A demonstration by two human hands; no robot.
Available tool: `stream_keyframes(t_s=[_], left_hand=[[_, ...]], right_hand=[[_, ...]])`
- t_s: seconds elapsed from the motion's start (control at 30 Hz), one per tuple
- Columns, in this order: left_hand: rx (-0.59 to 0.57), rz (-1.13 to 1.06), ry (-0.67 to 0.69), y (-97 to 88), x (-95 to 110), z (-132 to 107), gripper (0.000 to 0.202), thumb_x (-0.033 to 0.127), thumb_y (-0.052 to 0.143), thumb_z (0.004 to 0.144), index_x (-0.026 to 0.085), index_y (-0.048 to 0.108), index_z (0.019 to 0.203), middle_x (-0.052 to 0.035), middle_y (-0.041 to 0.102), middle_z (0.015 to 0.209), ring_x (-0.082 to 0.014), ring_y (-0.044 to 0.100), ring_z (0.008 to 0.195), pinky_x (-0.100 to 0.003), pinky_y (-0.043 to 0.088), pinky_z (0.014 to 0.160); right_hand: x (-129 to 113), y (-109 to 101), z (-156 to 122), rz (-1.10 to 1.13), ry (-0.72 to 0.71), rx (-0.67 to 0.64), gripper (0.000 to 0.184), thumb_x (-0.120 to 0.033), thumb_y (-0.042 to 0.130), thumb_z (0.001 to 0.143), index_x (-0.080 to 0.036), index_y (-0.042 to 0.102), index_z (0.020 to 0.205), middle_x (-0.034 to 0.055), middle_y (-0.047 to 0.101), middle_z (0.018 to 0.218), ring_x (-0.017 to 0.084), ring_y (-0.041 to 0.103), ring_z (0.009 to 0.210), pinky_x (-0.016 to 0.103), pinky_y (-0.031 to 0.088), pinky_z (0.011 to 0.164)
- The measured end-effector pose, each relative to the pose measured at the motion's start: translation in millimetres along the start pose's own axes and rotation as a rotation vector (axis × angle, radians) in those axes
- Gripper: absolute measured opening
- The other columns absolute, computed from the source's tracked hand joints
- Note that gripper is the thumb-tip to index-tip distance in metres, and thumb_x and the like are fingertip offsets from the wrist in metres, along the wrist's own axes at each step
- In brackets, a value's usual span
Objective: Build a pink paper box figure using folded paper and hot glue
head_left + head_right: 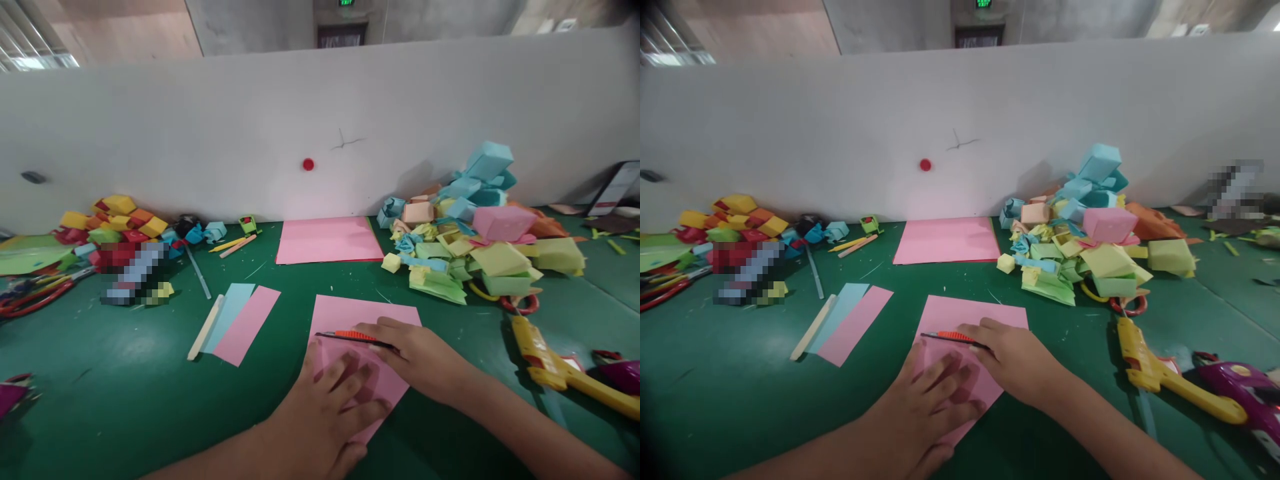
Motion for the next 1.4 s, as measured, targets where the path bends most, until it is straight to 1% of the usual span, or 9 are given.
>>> stream_keyframes(t_s=[0.17, 0.33, 0.6, 0.83, 1.03, 1.1, 1.2, 1.27, 1.4], left_hand=[[0.038, -0.013, 0.004, 1.4, -1, -2, 0.061, 0.041, 0.051, 0.101, 0.037, 0.031, 0.159, -0.0053, 0.028, 0.169, -0.0392, 0.027, 0.154, -0.075, 0.007, 0.120], [0.013, -0.041, 0.010, 5.3, -1, -1, 0.061, 0.041, 0.050, 0.102, 0.036, 0.031, 0.159, -0.0061, 0.027, 0.169, -0.0419, 0.026, 0.154, -0.079, 0.006, 0.118], [0.039, -0.005, 0.012, 2.8, 0, -2, 0.062, 0.040, 0.051, 0.101, 0.036, 0.030, 0.159, -0.0062, 0.028, 0.169, -0.0403, 0.029, 0.153, -0.077, 0.006, 0.119], [0.078, -0.007, -0.002, 1.1, -2, -5, 0.065, 0.038, 0.055, 0.098, 0.039, 0.031, 0.159, -0.0022, 0.026, 0.170, -0.0423, 0.021, 0.155, -0.078, 0.007, 0.119], [0.067, -0.058, -0.013, -3.2, -3, -3, 0.067, 0.035, 0.056, 0.099, 0.040, 0.028, 0.159, -0.0068, 0.009, 0.173, -0.0441, 0.020, 0.155, -0.078, 0.017, 0.116], [0.053, -0.068, -0.008, -3.7, -2, -2, 0.068, 0.035, 0.056, 0.098, 0.039, 0.027, 0.160, -0.0085, 0.011, 0.172, -0.0437, 0.021, 0.155, -0.076, 0.020, 0.117], [0.043, -0.080, 0.008, -3.9, -2, -1, 0.072, 0.035, 0.059, 0.097, 0.036, 0.026, 0.161, -0.0091, 0.016, 0.172, -0.0393, 0.024, 0.155, -0.065, 0.025, 0.122], [0.064, -0.089, 0.020, -5.1, -1, -2, 0.072, 0.036, 0.059, 0.097, 0.036, 0.025, 0.161, -0.0078, 0.015, 0.172, -0.0369, 0.025, 0.155, -0.059, 0.025, 0.124], [0.078, -0.089, 0.017, -3.8, -3, -4, 0.071, 0.037, 0.057, 0.098, 0.037, 0.024, 0.161, -0.0062, 0.010, 0.172, -0.0372, 0.024, 0.156, -0.060, 0.023, 0.124]], right_hand=[[0, -3, -1, 0.000, 0.000, 0.001, 0.046, -0.023, 0.044, 0.101, -0.034, 0.059, 0.144, 0.0060, 0.070, 0.125, 0.025, 0.068, 0.109, 0.040, 0.055, 0.095], [0, -4, -3, 0.002, 0.003, -0.002, 0.046, -0.023, 0.042, 0.101, -0.033, 0.059, 0.143, 0.0058, 0.070, 0.126, 0.025, 0.068, 0.111, 0.042, 0.055, 0.096], [-2, -5, -4, 0.011, 0.000, -0.008, 0.046, -0.024, 0.042, 0.102, -0.033, 0.060, 0.143, 0.0059, 0.070, 0.127, 0.025, 0.068, 0.112, 0.042, 0.054, 0.098], [1, -7, -6, 0.029, -0.021, 0.014, 0.045, -0.023, 0.045, 0.101, -0.034, 0.061, 0.141, 0.0059, 0.070, 0.129, 0.025, 0.068, 0.114, 0.043, 0.053, 0.101], [4, -9, -7, 0.031, -0.027, 0.026, 0.043, -0.026, 0.047, 0.102, -0.035, 0.061, 0.141, 0.0055, 0.070, 0.132, 0.026, 0.068, 0.114, 0.044, 0.053, 0.102], [4, -9, -7, 0.032, -0.024, 0.026, 0.043, -0.026, 0.047, 0.102, -0.035, 0.061, 0.141, 0.0053, 0.070, 0.133, 0.026, 0.068, 0.116, 0.044, 0.053, 0.102], [5, -8, -7, 0.026, -0.012, 0.027, 0.042, -0.027, 0.047, 0.102, -0.035, 0.062, 0.141, 0.0051, 0.070, 0.134, 0.026, 0.067, 0.117, 0.044, 0.053, 0.103], [6, -8, -8, 0.017, -0.010, 0.027, 0.043, -0.026, 0.047, 0.102, -0.035, 0.061, 0.141, 0.0049, 0.069, 0.135, 0.026, 0.067, 0.118, 0.044, 0.052, 0.103], [3, -8, -9, 0.011, -0.017, 0.027, 0.045, -0.023, 0.046, 0.101, -0.036, 0.061, 0.142, 0.0043, 0.070, 0.132, 0.025, 0.068, 0.115, 0.041, 0.054, 0.101]])
Point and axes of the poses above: each hand's wrist, its own z-axis towards the middle knuckle, its own y-axis out of the palm, x = y × z, the point moved 10 cm from there along z, towards the middle knuckle
